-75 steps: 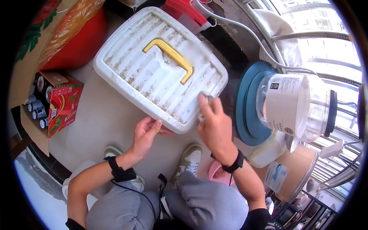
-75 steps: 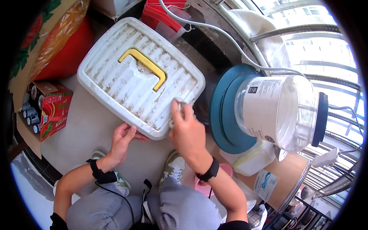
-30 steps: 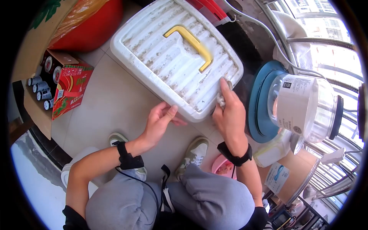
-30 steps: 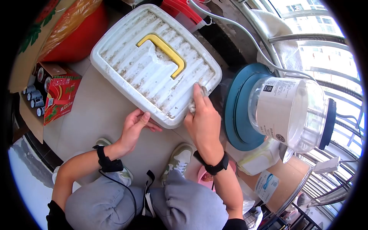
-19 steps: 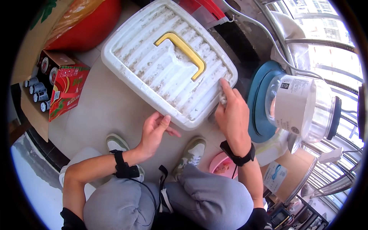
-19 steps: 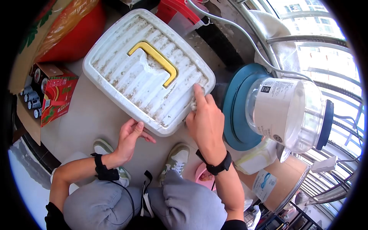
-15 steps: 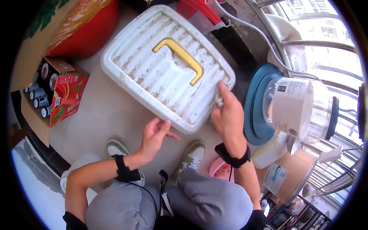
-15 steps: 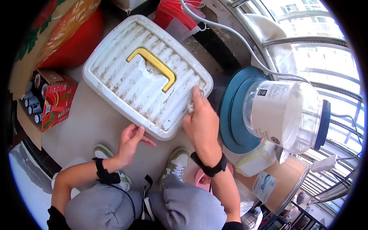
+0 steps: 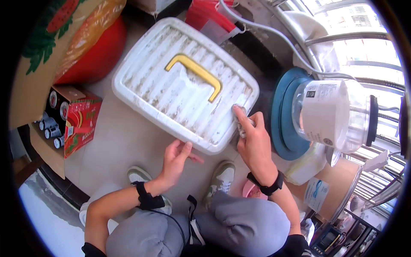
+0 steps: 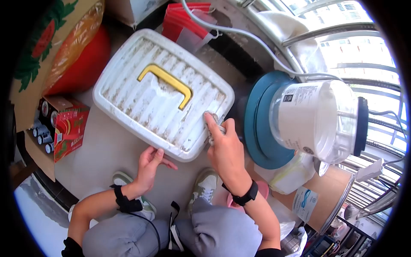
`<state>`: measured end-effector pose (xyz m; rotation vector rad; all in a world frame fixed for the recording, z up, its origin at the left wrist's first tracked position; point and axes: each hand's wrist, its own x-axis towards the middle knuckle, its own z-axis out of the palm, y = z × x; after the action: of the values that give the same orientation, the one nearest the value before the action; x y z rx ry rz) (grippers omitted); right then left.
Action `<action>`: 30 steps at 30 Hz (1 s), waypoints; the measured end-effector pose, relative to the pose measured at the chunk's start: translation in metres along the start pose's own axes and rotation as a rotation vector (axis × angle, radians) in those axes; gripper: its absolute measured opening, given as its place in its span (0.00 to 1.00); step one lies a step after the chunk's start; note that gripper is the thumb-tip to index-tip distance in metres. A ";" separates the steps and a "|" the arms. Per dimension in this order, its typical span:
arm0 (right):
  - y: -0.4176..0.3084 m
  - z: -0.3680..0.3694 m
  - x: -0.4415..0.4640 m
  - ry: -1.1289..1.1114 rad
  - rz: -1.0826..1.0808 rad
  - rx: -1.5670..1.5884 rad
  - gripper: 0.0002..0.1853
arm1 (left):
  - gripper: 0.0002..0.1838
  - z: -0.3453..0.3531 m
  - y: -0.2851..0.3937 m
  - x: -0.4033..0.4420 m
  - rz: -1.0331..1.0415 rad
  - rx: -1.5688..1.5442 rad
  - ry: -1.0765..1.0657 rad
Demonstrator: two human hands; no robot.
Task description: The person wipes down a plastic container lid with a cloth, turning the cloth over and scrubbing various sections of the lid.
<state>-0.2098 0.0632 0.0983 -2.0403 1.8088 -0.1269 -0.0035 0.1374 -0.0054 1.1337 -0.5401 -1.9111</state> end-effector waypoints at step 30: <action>-0.008 0.001 0.005 -0.043 -0.069 -0.157 0.37 | 0.22 0.003 -0.006 0.003 0.062 -0.124 -0.001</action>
<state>-0.2009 0.0595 0.0991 -2.1956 1.7730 0.0405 -0.0095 0.1387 -0.0096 1.0248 -0.4465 -1.8650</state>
